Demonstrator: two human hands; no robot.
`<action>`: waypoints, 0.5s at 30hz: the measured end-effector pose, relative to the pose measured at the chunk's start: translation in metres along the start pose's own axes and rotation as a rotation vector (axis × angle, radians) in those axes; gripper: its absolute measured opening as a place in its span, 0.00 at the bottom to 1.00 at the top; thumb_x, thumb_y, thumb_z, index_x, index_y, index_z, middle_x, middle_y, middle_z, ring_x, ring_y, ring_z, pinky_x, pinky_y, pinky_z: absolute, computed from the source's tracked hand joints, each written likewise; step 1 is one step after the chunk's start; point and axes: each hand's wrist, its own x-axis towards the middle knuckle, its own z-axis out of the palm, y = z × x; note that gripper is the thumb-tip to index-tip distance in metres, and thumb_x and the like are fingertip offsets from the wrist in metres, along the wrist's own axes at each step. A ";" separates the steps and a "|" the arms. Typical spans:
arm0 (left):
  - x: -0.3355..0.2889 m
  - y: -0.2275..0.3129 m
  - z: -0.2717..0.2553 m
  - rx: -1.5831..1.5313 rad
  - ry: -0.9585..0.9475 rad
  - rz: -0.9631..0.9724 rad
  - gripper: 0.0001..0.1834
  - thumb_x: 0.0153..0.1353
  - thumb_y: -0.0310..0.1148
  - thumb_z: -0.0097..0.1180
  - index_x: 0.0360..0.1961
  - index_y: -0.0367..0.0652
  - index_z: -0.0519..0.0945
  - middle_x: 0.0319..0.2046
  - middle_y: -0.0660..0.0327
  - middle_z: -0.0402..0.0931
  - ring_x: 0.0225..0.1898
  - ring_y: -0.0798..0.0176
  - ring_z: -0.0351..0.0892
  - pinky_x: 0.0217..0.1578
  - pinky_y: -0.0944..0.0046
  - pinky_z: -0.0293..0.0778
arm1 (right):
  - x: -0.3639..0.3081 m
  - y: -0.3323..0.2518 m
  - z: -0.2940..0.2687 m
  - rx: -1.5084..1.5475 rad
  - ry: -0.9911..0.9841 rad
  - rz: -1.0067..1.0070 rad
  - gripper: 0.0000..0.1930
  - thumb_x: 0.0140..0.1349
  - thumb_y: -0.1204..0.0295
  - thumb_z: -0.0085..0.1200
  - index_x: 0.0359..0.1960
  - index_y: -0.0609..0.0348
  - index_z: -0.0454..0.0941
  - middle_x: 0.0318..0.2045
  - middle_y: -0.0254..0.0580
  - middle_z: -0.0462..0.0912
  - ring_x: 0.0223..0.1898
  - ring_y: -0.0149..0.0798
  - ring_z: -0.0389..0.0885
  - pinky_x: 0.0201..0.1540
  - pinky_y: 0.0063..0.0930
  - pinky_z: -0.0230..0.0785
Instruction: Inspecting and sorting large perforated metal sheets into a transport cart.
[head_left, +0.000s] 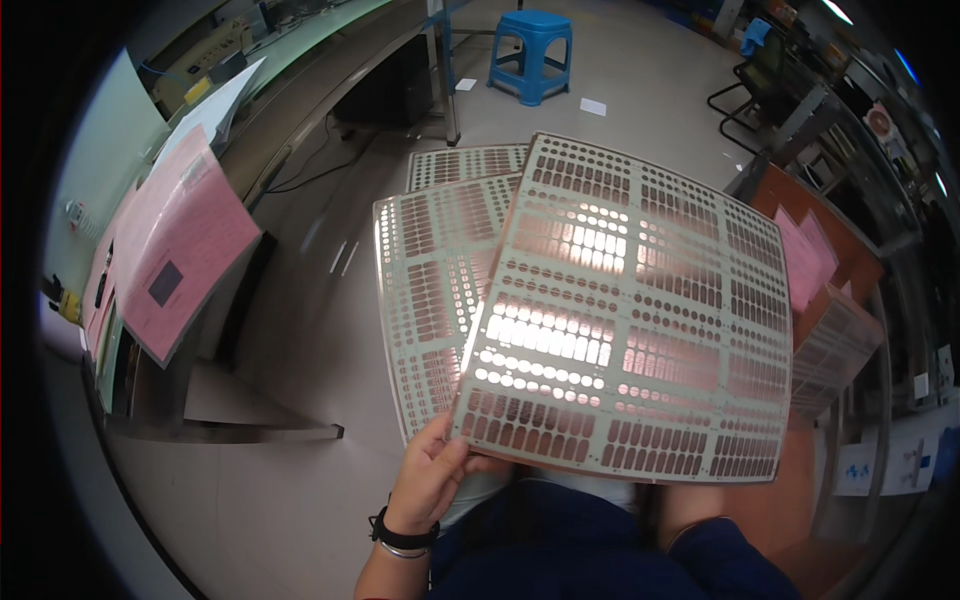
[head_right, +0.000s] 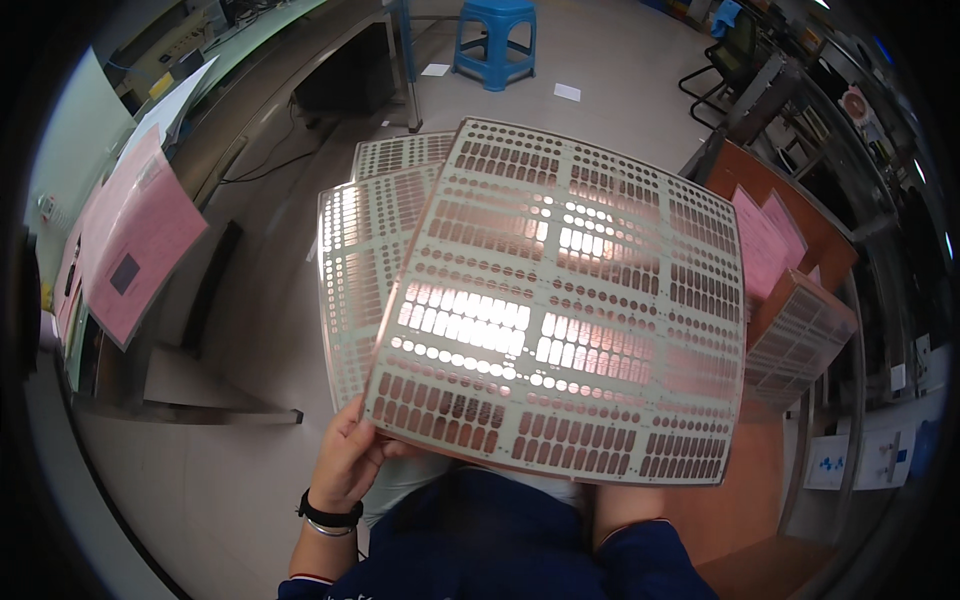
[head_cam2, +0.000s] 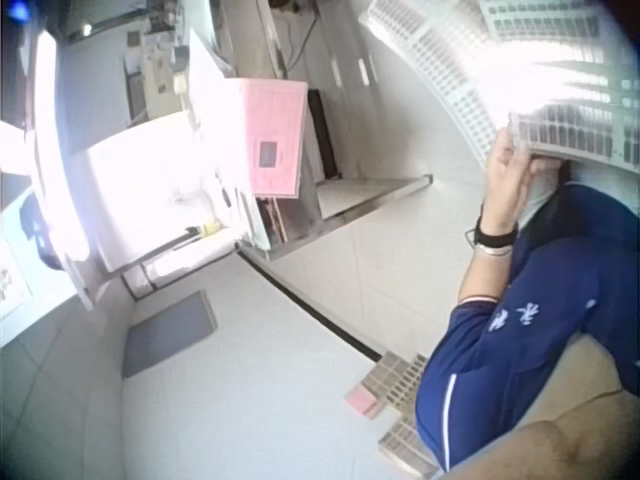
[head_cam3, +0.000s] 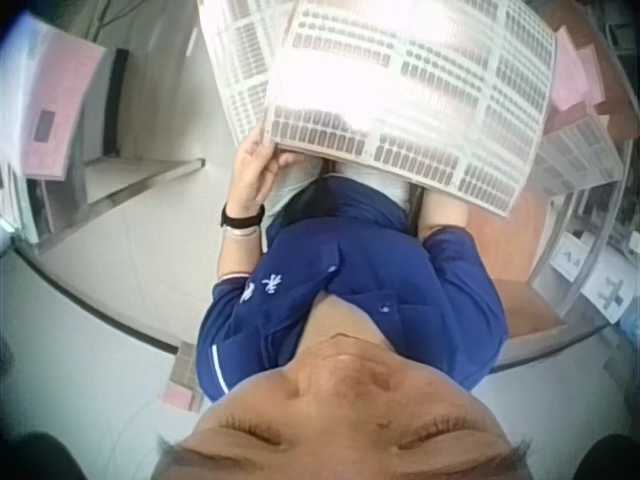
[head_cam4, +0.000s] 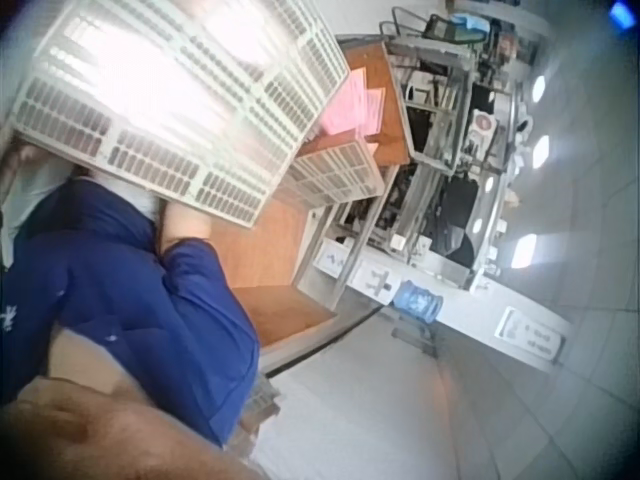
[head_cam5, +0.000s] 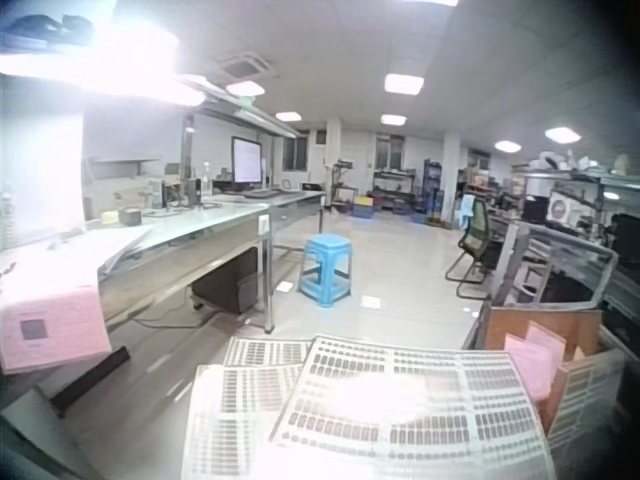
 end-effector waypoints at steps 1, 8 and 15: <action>0.002 -0.004 0.004 -0.107 0.047 0.047 0.23 0.62 0.33 0.51 0.55 0.32 0.63 0.48 0.50 0.72 0.47 0.58 0.76 0.45 0.59 0.75 | 0.000 0.000 0.000 0.013 0.002 0.002 0.24 0.66 0.54 0.37 0.52 0.61 0.70 0.53 0.48 0.72 0.54 0.41 0.72 0.53 0.39 0.70; 0.002 -0.026 0.039 -0.335 0.102 -0.046 0.25 0.62 0.30 0.50 0.58 0.37 0.59 0.55 0.54 0.66 0.55 0.57 0.69 0.54 0.54 0.69 | 0.008 0.001 0.002 0.155 -0.010 0.023 0.25 0.66 0.54 0.36 0.53 0.61 0.70 0.53 0.49 0.72 0.54 0.41 0.72 0.53 0.39 0.70; 0.000 -0.018 0.022 -0.428 0.214 0.116 0.18 0.64 0.27 0.46 0.55 0.37 0.64 0.51 0.56 0.72 0.52 0.59 0.72 0.54 0.54 0.70 | 0.012 -0.001 0.004 0.322 -0.017 0.079 0.25 0.66 0.53 0.36 0.53 0.61 0.70 0.53 0.50 0.72 0.54 0.41 0.72 0.53 0.39 0.69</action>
